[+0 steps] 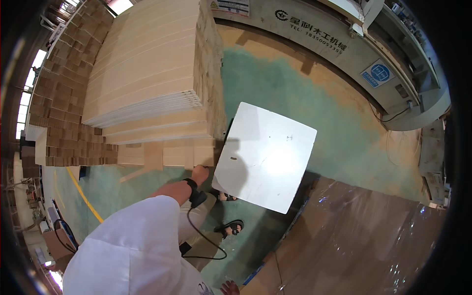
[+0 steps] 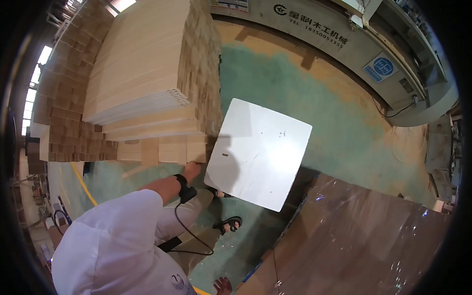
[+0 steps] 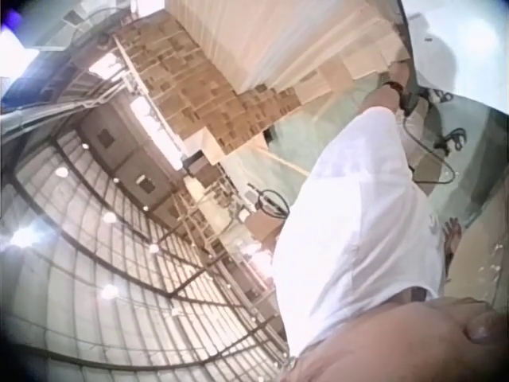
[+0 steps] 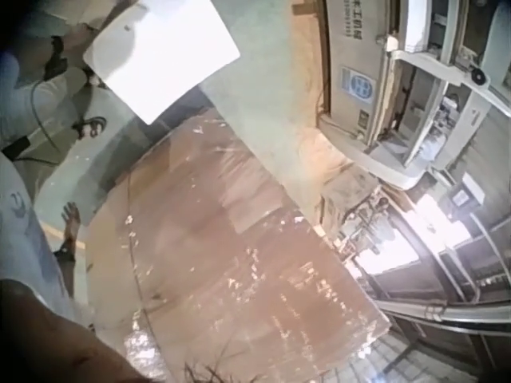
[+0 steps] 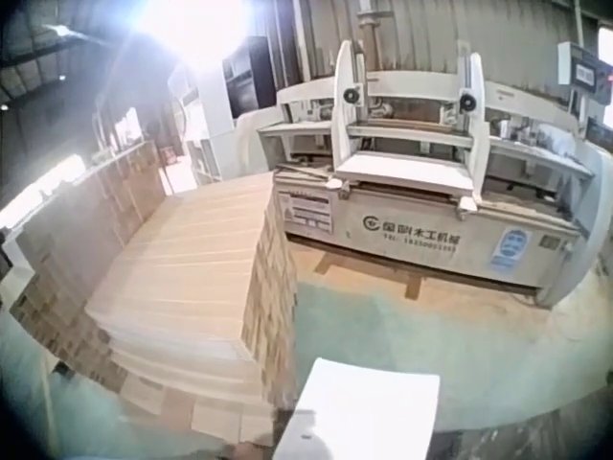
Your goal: The recorder loads wooden planks into a production machine and then uses a pallet jack to transport a loaded pallet through the warehouse.
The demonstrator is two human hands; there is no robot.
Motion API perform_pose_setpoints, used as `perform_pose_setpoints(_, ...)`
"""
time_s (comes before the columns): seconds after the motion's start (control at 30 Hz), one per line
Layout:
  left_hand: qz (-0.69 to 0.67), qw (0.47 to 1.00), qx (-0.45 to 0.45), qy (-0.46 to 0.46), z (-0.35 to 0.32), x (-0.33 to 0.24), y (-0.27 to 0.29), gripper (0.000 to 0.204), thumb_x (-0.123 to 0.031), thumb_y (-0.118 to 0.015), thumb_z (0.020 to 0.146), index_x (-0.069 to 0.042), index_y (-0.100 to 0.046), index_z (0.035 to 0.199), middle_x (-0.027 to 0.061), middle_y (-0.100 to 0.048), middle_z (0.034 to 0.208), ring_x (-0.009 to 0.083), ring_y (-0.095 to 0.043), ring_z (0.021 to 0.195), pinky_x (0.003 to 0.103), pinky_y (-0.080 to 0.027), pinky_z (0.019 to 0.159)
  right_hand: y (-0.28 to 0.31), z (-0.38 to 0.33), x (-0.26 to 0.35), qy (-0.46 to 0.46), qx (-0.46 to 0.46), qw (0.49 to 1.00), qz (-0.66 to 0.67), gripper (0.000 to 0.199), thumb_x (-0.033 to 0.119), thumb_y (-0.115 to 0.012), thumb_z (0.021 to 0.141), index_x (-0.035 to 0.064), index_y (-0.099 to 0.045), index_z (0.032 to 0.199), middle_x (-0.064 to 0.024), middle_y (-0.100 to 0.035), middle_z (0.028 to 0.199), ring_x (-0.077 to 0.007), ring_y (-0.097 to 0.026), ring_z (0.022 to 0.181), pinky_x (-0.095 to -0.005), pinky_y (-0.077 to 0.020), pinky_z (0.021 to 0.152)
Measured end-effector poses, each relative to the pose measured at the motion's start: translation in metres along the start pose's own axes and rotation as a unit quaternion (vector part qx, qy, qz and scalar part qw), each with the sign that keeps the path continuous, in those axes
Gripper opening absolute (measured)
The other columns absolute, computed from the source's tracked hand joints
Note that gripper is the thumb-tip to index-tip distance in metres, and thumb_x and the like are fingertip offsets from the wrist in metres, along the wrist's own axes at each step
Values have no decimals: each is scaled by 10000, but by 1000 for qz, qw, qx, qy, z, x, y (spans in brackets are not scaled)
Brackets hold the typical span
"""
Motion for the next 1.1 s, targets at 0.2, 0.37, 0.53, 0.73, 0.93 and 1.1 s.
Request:
perform_pose_setpoints(0.2, 85, 976, 125, -156, 23, 49, -44, 146, -129, -529, 770, -69, -662, 760, 174, -637, 792, 345, -621, 782, 388, -492, 635, -1, -20, -2, -8, -72, 995, 66, 523, 299, -470, 912, 94, -311, 1366, -187, -350, 1376, -372, -419, 1203, -493, -426, 914)
perform_pose_setpoints(0.37, 110, 926, 120, -341, -79, -112, -65, 174, -161, -517, 798, -118, -649, 903, 139, -637, 889, 316, -609, 850, 427, -485, 726, 36, -85, -35, 89, -182, 974, 105, 560, 342, -557, 838, 97, -389, 1313, -155, -501, 1257, -329, -568, 1030, -469, -482, 817)
perform_pose_setpoints(0.53, 339, 814, 281, -378, -45, -49, -91, 394, -167, -714, 620, -71, -597, 984, 154, -609, 945, 311, -602, 930, 422, -480, 803, -22, -119, -45, 18, -196, 970, 142, 502, 316, -563, 848, 79, -447, 1275, -131, -580, 1153, -293, -603, 966, -436, -493, 763)
perform_pose_setpoints(0.73, -140, 772, 572, 241, -239, -316, -180, 263, -351, -512, 831, -88, -525, 831, 59, -538, 712, 199, -471, 525, 370, -400, 459, 129, -291, -54, 80, -227, 903, 356, 375, 282, -462, 913, 118, -472, 1250, -41, -578, 1152, -229, -604, 954, -383, -481, 778)
perform_pose_setpoints(0.93, 24, 739, 659, 138, -547, -305, -120, 276, -310, -475, 862, -77, -458, 1009, 116, -560, 860, 250, -567, 717, 382, -452, 571, 30, -416, -334, 68, -426, 775, 461, 480, 347, -515, 881, 20, -482, 1231, -133, -619, 1041, -250, -615, 821, -370, -501, 667)
perform_pose_setpoints(1.1, 248, 597, 762, -43, -727, -89, -138, 296, -274, -484, 877, -56, -453, 1075, 160, -571, 930, 304, -600, 846, 417, -506, 685, -135, -287, -645, 76, -416, 648, 634, 468, 329, -501, 894, 10, -470, 1234, -135, -610, 1026, -247, -601, 841, -363, -507, 683)
Point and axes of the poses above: each hand's wrist, its own z-axis towards the middle knuckle, its own y-axis out of the back of the hand, x = y × z, the point moved 8 cm from there along z, towards the middle knuckle
